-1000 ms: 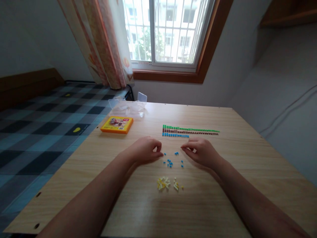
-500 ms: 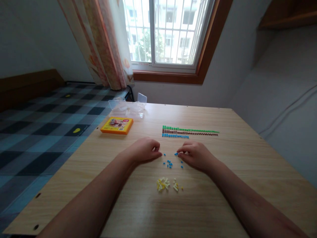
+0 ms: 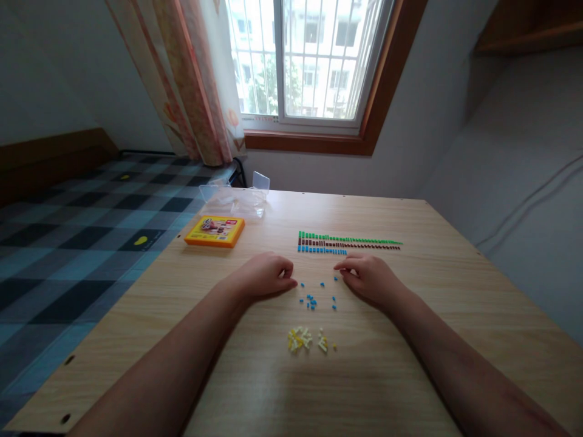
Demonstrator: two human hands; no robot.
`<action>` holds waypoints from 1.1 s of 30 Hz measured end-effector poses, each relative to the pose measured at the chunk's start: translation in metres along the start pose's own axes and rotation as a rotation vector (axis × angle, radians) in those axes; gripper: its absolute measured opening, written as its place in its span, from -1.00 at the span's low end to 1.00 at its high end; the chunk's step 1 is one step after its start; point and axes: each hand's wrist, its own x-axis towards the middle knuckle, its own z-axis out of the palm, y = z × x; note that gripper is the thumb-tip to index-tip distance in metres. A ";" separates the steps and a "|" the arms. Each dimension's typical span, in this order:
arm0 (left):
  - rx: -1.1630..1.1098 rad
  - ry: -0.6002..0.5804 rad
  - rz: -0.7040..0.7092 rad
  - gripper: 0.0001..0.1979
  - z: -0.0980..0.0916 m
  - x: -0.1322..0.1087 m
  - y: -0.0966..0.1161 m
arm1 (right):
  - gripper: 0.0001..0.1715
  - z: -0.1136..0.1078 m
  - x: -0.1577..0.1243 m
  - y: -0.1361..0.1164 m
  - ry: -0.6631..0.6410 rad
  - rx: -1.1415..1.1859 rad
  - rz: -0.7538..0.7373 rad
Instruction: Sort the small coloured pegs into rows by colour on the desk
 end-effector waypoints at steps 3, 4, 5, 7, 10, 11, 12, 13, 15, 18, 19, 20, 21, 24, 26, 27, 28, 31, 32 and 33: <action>0.008 -0.019 -0.008 -0.76 -0.001 0.000 0.000 | -0.86 -0.003 -0.001 -0.004 0.008 -0.012 0.034; 0.010 -0.028 -0.011 -0.76 -0.002 0.000 0.001 | -0.88 -0.004 -0.001 -0.006 -0.001 -0.017 0.042; 0.012 -0.038 -0.014 -0.76 -0.003 0.000 0.001 | -0.89 -0.005 -0.001 -0.008 -0.014 -0.020 0.046; 0.012 -0.050 -0.022 -0.75 -0.005 0.000 0.003 | -0.91 -0.006 -0.001 -0.011 -0.050 -0.018 0.051; 0.010 -0.055 -0.034 -0.76 -0.007 0.000 0.005 | -0.93 -0.004 0.001 -0.012 -0.097 -0.008 0.049; 0.009 -0.056 -0.037 -0.76 -0.007 0.000 0.005 | -0.92 -0.003 0.002 -0.011 -0.104 -0.011 0.049; 0.007 -0.055 -0.038 -0.76 -0.007 0.000 0.005 | -0.91 -0.002 0.002 -0.010 -0.107 -0.016 0.049; 0.007 -0.055 -0.036 -0.77 -0.006 0.000 0.005 | -0.90 -0.002 0.002 -0.010 -0.110 -0.023 0.047; 0.008 -0.052 -0.031 -0.76 -0.005 0.001 0.004 | -0.88 -0.001 0.002 -0.008 -0.115 -0.038 0.042; 0.017 -0.047 -0.026 -0.75 -0.004 0.001 0.002 | -0.85 -0.004 0.002 -0.003 -0.103 -0.076 0.049; 0.020 -0.046 -0.026 -0.75 -0.004 0.001 0.002 | -0.85 -0.007 0.002 0.000 -0.082 -0.091 0.061; 0.022 -0.045 -0.026 -0.75 -0.005 0.001 0.002 | -0.84 -0.010 0.002 0.004 -0.055 -0.104 0.078; 0.024 -0.047 -0.026 -0.74 -0.005 0.000 0.003 | -0.84 -0.012 0.002 0.009 -0.023 -0.118 0.101; 0.027 -0.063 -0.031 -0.73 -0.008 0.000 0.006 | -0.81 -0.019 0.004 0.026 0.052 -0.152 0.179; 0.030 -0.071 -0.033 -0.72 -0.009 0.000 0.007 | -0.80 -0.019 0.006 0.037 0.060 -0.174 0.221; 0.031 -0.071 -0.035 -0.71 -0.009 0.000 0.007 | -0.80 -0.018 0.007 0.041 0.053 -0.183 0.237; 0.033 -0.068 -0.036 -0.71 -0.009 0.000 0.007 | -0.80 -0.016 0.009 0.045 0.045 -0.191 0.249; 0.037 -0.052 -0.039 -0.71 -0.007 0.001 0.006 | -0.78 -0.007 0.013 0.050 0.042 -0.205 0.263; 0.037 -0.048 -0.036 -0.71 -0.006 0.001 0.005 | -0.79 -0.005 0.015 0.050 0.048 -0.208 0.263; 0.035 -0.046 -0.032 -0.71 -0.005 0.001 0.004 | -0.79 -0.003 0.016 0.051 0.054 -0.211 0.261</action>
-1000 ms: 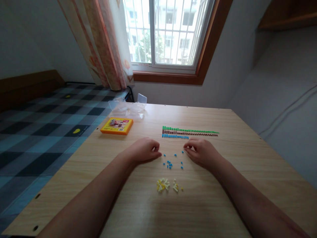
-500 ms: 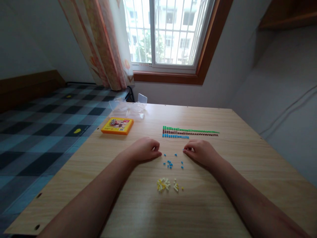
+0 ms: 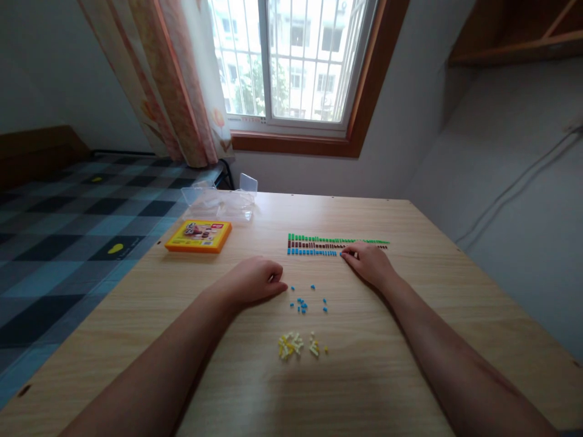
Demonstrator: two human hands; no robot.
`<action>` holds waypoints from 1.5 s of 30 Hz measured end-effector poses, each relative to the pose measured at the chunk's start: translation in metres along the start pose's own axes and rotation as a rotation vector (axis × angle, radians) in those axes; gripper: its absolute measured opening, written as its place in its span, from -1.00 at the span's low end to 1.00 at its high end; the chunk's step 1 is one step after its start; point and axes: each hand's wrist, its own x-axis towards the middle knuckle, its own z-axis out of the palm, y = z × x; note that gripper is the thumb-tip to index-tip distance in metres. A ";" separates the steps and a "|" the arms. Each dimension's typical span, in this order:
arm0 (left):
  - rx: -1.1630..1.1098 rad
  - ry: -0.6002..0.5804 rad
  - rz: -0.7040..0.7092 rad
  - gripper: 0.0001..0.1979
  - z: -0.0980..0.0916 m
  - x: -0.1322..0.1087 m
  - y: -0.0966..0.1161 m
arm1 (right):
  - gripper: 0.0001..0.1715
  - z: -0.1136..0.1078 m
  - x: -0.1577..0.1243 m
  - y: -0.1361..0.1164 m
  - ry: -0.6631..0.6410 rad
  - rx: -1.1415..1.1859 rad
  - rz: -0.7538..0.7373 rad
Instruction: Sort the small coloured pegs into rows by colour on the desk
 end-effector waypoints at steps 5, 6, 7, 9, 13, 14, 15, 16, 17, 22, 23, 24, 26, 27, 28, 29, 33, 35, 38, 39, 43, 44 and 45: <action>-0.008 0.005 0.013 -0.71 0.002 0.000 -0.001 | -0.79 0.003 0.001 -0.001 0.011 -0.007 -0.005; -0.007 0.009 0.016 -0.70 0.002 0.000 0.000 | -0.79 0.003 0.001 0.000 0.012 -0.008 -0.004; -0.005 0.011 0.020 -0.71 0.002 0.000 0.001 | -0.79 0.003 0.001 0.000 0.013 -0.008 -0.002; 0.002 0.012 0.030 -0.71 0.002 -0.001 0.003 | -0.79 0.004 0.001 0.000 0.016 -0.005 0.003; 0.013 0.001 0.041 -0.71 0.002 -0.001 0.005 | -0.79 0.004 0.001 -0.001 0.024 0.009 0.013; 0.013 0.000 0.040 -0.71 0.001 -0.001 0.006 | -0.79 0.004 0.001 -0.001 0.025 0.016 0.014; 0.012 -0.001 0.037 -0.71 0.001 -0.002 0.006 | -0.79 0.004 0.001 -0.001 0.026 0.024 0.014; 0.011 -0.004 0.032 -0.71 0.001 -0.002 0.006 | -0.79 0.004 0.001 -0.001 0.025 0.031 0.013; 0.010 -0.008 0.027 -0.70 0.000 -0.002 0.006 | -0.79 0.004 0.001 -0.001 0.024 0.039 0.011; 0.005 -0.026 0.009 -0.68 -0.003 -0.002 0.008 | -0.78 0.003 0.001 -0.001 0.028 0.056 0.002; 0.003 -0.026 0.012 -0.68 -0.003 -0.002 0.008 | -0.79 0.003 0.001 -0.001 0.029 0.057 0.003; 0.003 -0.026 0.013 -0.68 -0.004 -0.002 0.008 | -0.79 0.003 0.001 -0.001 0.031 0.057 0.005; 0.003 -0.026 0.012 -0.68 -0.004 -0.002 0.008 | -0.78 0.004 0.001 -0.002 0.036 0.057 0.007; 0.004 -0.027 0.009 -0.68 -0.004 -0.002 0.008 | -0.78 0.004 0.001 -0.002 0.038 0.056 0.008; 0.004 -0.024 0.008 -0.68 -0.003 -0.002 0.008 | -0.77 0.005 0.001 -0.002 0.041 0.053 0.010; 0.002 -0.021 0.009 -0.68 -0.003 -0.002 0.008 | -0.77 0.005 0.001 -0.002 0.043 0.049 0.014; -0.008 -0.013 0.023 -0.67 -0.002 -0.001 0.007 | -0.76 0.005 0.001 -0.004 0.046 0.034 0.022; -0.013 -0.014 0.027 -0.67 -0.001 -0.001 0.007 | -0.76 0.005 0.001 -0.004 0.048 0.034 0.019; -0.019 -0.008 0.022 -0.67 -0.001 -0.001 0.006 | -0.77 0.005 0.001 -0.005 0.056 0.038 0.017; -0.021 -0.007 0.020 -0.67 -0.001 -0.001 0.006 | -0.78 0.005 0.001 -0.006 0.059 0.039 0.018; -0.023 -0.008 0.023 -0.66 0.000 -0.001 0.006 | -0.79 0.004 0.001 -0.007 0.065 0.038 0.031; -0.023 -0.007 0.026 -0.66 0.000 -0.001 0.006 | -0.79 0.004 0.000 -0.008 0.066 0.039 0.033; -0.023 -0.006 0.028 -0.66 0.000 -0.001 0.005 | -0.79 0.004 0.000 -0.008 0.067 0.042 0.035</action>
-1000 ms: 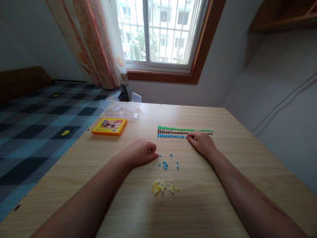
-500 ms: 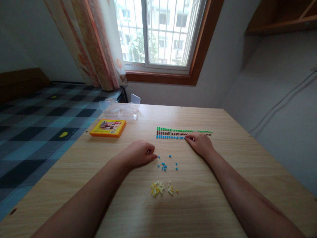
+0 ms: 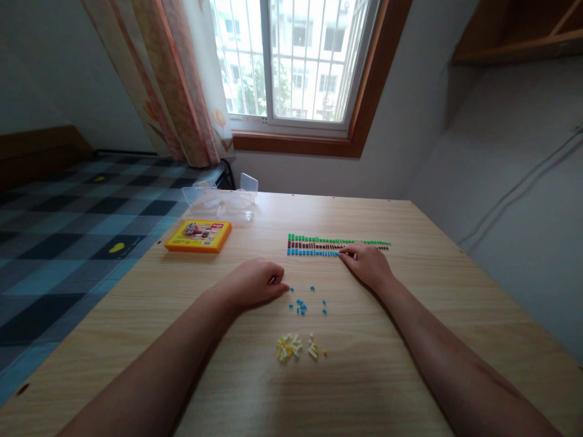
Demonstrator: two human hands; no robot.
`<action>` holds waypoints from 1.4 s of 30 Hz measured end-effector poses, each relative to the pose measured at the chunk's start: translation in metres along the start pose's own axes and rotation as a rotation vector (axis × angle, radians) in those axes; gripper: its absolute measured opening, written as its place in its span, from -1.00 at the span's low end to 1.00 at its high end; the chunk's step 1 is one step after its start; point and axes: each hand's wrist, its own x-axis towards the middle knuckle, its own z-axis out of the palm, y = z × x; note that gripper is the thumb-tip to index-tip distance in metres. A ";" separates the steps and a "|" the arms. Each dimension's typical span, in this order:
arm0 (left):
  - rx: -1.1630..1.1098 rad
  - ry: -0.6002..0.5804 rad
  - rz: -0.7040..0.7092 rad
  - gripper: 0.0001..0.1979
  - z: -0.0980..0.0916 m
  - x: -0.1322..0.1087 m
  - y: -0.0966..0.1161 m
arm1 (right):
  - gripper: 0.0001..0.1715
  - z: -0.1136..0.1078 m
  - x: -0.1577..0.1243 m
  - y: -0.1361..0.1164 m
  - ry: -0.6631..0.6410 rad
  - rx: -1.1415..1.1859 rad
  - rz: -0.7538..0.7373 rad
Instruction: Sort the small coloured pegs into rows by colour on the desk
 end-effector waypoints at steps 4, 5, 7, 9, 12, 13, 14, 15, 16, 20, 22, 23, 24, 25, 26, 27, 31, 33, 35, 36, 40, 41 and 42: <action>0.003 0.010 0.005 -0.67 0.000 0.000 -0.001 | -0.79 0.000 0.001 0.001 0.005 0.030 0.003; 0.003 0.009 0.007 -0.67 0.000 0.000 -0.001 | -0.78 0.000 0.001 0.001 0.011 0.038 0.004; 0.001 0.004 0.008 -0.67 -0.001 0.000 -0.001 | -0.77 -0.001 0.000 0.001 0.037 0.062 0.003; 0.000 0.000 0.006 -0.67 -0.001 0.000 -0.001 | -0.77 -0.004 -0.002 -0.002 0.057 0.111 -0.032; 0.001 0.000 -0.001 -0.67 -0.001 0.000 -0.001 | -0.78 -0.007 -0.009 -0.016 -0.010 0.212 -0.188; 0.001 0.001 -0.004 -0.67 -0.001 0.000 -0.001 | -0.78 -0.008 -0.013 -0.022 -0.052 0.238 -0.247; 0.002 0.001 -0.005 -0.67 -0.001 0.000 -0.001 | -0.79 -0.009 -0.017 -0.030 -0.091 0.256 -0.292; 0.003 0.001 -0.005 -0.67 -0.001 0.000 -0.001 | -0.79 -0.009 -0.021 -0.037 -0.119 0.267 -0.322; 0.003 0.001 -0.006 -0.67 -0.001 0.000 0.000 | -0.81 -0.009 -0.024 -0.044 -0.140 0.271 -0.341; -0.006 0.002 -0.006 -0.68 -0.001 0.000 0.000 | -0.86 -0.006 -0.031 -0.063 -0.174 0.260 -0.369; -0.008 0.007 -0.006 -0.68 -0.001 0.000 -0.001 | -0.87 -0.004 -0.030 -0.066 -0.189 0.241 -0.381; -0.008 0.009 -0.007 -0.68 0.000 0.000 -0.001 | -0.87 -0.004 -0.030 -0.066 -0.198 0.229 -0.387; -0.009 0.011 -0.010 -0.67 0.000 0.000 -0.001 | -0.86 -0.003 -0.029 -0.066 -0.204 0.219 -0.393; -0.010 0.011 -0.012 -0.67 0.000 0.000 -0.002 | -0.84 -0.002 -0.029 -0.065 -0.211 0.214 -0.398; -0.013 0.011 -0.014 -0.67 0.000 0.000 -0.002 | -0.81 -0.001 -0.029 -0.063 -0.217 0.214 -0.405; -0.015 0.010 -0.016 -0.67 0.001 0.000 -0.002 | -0.78 -0.001 -0.028 -0.061 -0.222 0.220 -0.412; -0.011 0.015 -0.013 -0.67 0.001 0.000 -0.002 | -0.64 -0.003 -0.029 -0.054 -0.201 0.259 -0.426; -0.010 0.016 -0.013 -0.67 0.001 0.000 -0.002 | -0.61 -0.005 -0.029 -0.052 -0.166 0.278 -0.390; -0.011 0.013 -0.012 -0.67 0.001 0.000 -0.002 | -0.69 -0.008 -0.029 -0.052 -0.148 0.283 -0.338; -0.010 0.011 -0.011 -0.67 0.001 0.000 -0.002 | -0.76 -0.009 -0.029 -0.053 -0.151 0.276 -0.318; -0.006 0.015 -0.012 -0.68 0.001 0.000 -0.002 | -0.89 -0.007 -0.028 -0.059 -0.187 0.219 -0.297; -0.006 0.015 -0.012 -0.68 0.002 0.000 -0.003 | -0.90 -0.006 -0.028 -0.061 -0.190 0.211 -0.299; -0.005 0.016 -0.012 -0.68 0.002 0.000 -0.003 | -0.89 -0.005 -0.028 -0.063 -0.192 0.209 -0.302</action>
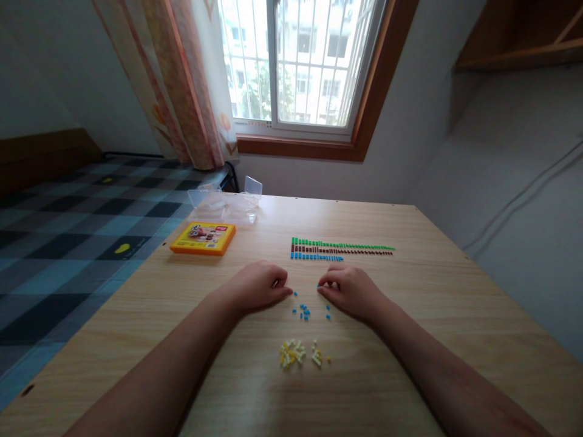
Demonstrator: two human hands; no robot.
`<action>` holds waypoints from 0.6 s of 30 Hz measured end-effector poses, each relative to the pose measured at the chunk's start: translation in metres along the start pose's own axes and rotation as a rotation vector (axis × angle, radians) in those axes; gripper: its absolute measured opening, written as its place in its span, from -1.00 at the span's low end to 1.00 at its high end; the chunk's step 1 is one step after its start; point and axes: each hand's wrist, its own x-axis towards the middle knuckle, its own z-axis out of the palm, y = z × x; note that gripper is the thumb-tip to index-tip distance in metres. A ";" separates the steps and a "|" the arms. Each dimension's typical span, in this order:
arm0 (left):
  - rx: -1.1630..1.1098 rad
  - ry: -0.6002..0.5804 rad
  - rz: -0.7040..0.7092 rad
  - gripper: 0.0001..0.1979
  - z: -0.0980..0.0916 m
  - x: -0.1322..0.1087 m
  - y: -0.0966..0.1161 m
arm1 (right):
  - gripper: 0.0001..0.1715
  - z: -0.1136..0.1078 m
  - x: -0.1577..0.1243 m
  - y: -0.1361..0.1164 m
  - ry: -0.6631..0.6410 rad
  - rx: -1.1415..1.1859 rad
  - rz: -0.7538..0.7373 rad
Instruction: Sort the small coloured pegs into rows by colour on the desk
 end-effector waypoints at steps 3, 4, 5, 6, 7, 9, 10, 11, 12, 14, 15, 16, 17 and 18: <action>0.006 -0.004 0.001 -0.68 0.000 0.000 0.000 | -0.87 0.003 0.001 -0.001 -0.001 0.003 -0.020; 0.008 -0.007 0.000 -0.68 0.000 0.000 0.000 | -0.87 0.003 0.001 0.000 0.000 0.001 -0.027; 0.008 -0.008 -0.002 -0.68 0.000 0.000 0.000 | -0.86 0.002 0.001 0.003 0.004 -0.005 -0.028; 0.007 -0.010 -0.003 -0.68 0.000 0.001 -0.001 | -0.86 -0.001 0.000 0.007 0.017 -0.012 -0.021; 0.005 -0.010 -0.002 -0.68 0.000 0.001 -0.001 | -0.85 -0.004 0.000 0.013 0.038 -0.021 -0.004; 0.005 -0.008 0.003 -0.67 0.001 0.001 -0.002 | -0.83 -0.013 -0.002 0.029 0.103 -0.041 0.053; 0.006 -0.006 0.006 -0.67 0.001 0.001 -0.002 | -0.82 -0.018 -0.002 0.039 0.138 -0.053 0.087; 0.008 -0.004 0.008 -0.67 0.002 0.001 -0.003 | -0.82 -0.021 -0.002 0.048 0.167 -0.067 0.122; 0.008 -0.003 0.010 -0.67 0.002 0.002 -0.003 | -0.82 -0.024 -0.002 0.057 0.186 -0.083 0.155; 0.006 -0.002 0.010 -0.67 0.002 0.002 -0.004 | -0.82 -0.026 -0.001 0.072 0.197 -0.120 0.214; 0.004 -0.002 0.010 -0.67 0.002 0.002 -0.004 | -0.81 -0.025 -0.001 0.077 0.190 -0.135 0.234; 0.002 -0.003 0.008 -0.67 0.002 0.002 -0.004 | -0.81 -0.024 0.000 0.080 0.180 -0.147 0.248; 0.000 -0.005 0.005 -0.67 0.002 0.002 -0.003 | -0.80 -0.023 0.001 0.082 0.169 -0.156 0.257; -0.002 -0.006 0.002 -0.67 0.002 0.001 -0.003 | -0.80 -0.021 0.002 0.083 0.160 -0.164 0.264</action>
